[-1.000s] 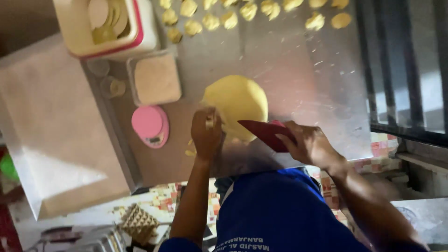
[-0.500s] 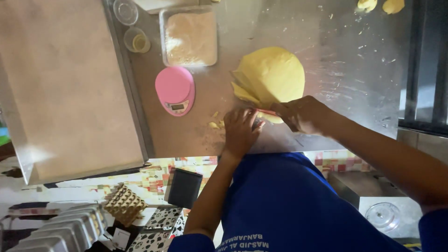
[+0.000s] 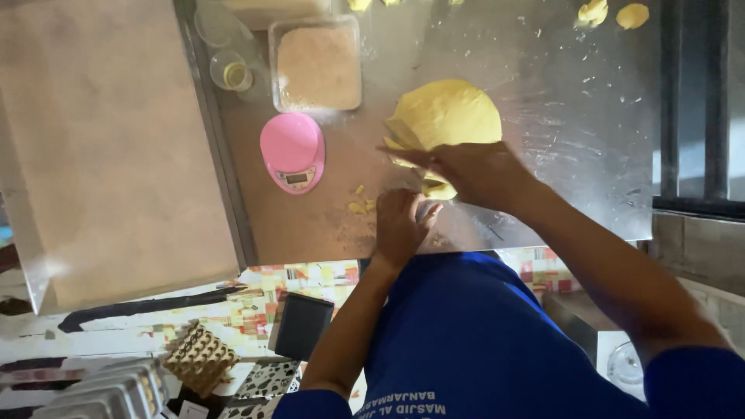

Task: The person portions a large mass of dough into small, uniform pieces using a red dough scraper and a pink digital scale. Each piece is weighed and then placed onto a metal work surface.

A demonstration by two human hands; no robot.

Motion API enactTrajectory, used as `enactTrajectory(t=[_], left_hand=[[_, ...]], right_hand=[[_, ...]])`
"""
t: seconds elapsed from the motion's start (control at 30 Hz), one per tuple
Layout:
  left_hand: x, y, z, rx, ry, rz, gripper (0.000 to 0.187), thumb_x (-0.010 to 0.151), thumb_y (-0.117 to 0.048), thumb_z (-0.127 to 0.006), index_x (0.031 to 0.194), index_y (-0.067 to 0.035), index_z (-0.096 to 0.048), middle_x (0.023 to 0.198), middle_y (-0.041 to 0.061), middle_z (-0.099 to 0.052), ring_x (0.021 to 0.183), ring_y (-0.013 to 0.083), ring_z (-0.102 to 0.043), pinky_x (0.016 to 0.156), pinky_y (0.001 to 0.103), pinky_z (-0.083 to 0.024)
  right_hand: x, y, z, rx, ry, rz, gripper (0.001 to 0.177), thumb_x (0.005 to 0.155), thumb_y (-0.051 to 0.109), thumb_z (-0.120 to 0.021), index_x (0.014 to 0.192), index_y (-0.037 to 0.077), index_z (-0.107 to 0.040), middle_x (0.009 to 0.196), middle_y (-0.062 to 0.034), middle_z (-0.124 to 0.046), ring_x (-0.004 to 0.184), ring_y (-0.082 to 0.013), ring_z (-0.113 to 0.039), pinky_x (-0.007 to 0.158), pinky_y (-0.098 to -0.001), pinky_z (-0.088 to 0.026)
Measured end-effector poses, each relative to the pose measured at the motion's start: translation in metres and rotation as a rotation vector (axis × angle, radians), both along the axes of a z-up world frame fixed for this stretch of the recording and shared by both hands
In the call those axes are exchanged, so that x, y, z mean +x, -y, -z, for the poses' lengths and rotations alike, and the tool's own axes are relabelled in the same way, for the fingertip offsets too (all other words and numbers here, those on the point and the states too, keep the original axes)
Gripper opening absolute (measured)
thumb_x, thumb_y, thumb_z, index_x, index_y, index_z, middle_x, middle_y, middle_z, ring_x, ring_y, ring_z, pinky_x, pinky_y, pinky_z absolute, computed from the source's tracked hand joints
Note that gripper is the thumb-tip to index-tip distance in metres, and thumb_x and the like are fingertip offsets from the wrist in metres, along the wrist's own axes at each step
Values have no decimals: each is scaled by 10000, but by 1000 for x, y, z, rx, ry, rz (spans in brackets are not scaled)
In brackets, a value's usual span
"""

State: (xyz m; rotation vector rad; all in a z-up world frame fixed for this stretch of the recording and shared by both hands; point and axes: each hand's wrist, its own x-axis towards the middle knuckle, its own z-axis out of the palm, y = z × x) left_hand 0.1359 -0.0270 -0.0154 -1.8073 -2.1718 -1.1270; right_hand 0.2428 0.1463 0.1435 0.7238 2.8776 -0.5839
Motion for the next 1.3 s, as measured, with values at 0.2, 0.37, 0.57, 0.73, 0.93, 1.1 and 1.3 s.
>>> enactTrajectory(t=[0.2, 0.37, 0.57, 0.73, 0.93, 1.1, 1.3], left_hand=[[11, -8, -13, -158, -44, -15, 560, 902, -555, -668, 1221, -95, -652, 1095, 120, -631, 1046, 308, -656, 919, 473, -469], [15, -8, 17, -205, -38, -7, 445, 873, -519, -695, 1081, -126, -685, 1111, 122, -633, 1077, 337, -640, 929, 477, -456], [17, -18, 4, -174, 30, 5, 345, 886, -401, -732, 995, -86, -642, 1171, 191, -639, 1096, 392, -663, 895, 486, -501], [0, -8, 12, -144, 74, -58, 410, 966, -346, -672, 1223, -51, -550, 1104, 177, -599, 957, 363, -695, 816, 434, -550], [-31, -2, -37, -70, 207, 162, 228, 1002, -266, -631, 1145, -97, -686, 1086, 85, -650, 1019, 281, -690, 905, 387, -539], [-72, 11, -115, 123, 290, 279, 79, 982, -87, -668, 1048, -70, -707, 1017, 97, -668, 1051, 321, -649, 969, 443, -493], [-144, 31, -136, 49, 373, 279, 167, 959, 20, -666, 1122, -18, -668, 1194, 208, -581, 1102, 322, -636, 937, 461, -636]], right_hand=[[81, 11, -22, 254, -231, 76, 178, 966, 342, -670, 990, 173, -621, 577, -48, -650, 600, -264, -710, 538, -429, -536], [95, 22, 19, 230, -35, 110, 257, 998, 485, -555, 1025, 232, -589, 562, -20, -633, 603, -282, -717, 587, -457, -566], [59, 19, 5, -142, 196, 72, 235, 1050, 393, -456, 1141, 195, -546, 738, -107, -719, 746, -407, -752, 694, -565, -572], [39, 12, 19, -193, 152, 50, 262, 1052, 447, -408, 1116, 202, -473, 711, -73, -711, 764, -414, -749, 724, -556, -565], [61, 29, -2, 231, -434, 181, 330, 949, 325, -751, 1131, 62, -669, 629, -164, -680, 634, -341, -730, 540, -430, -551], [114, 58, 0, -144, -87, 717, 383, 1037, 345, -620, 1245, 27, -576, 852, -197, -718, 715, -418, -701, 608, -503, -523], [108, 102, 15, -41, -86, 792, 380, 1065, 377, -619, 1164, 10, -608, 847, -173, -726, 711, -398, -703, 615, -491, -544]])
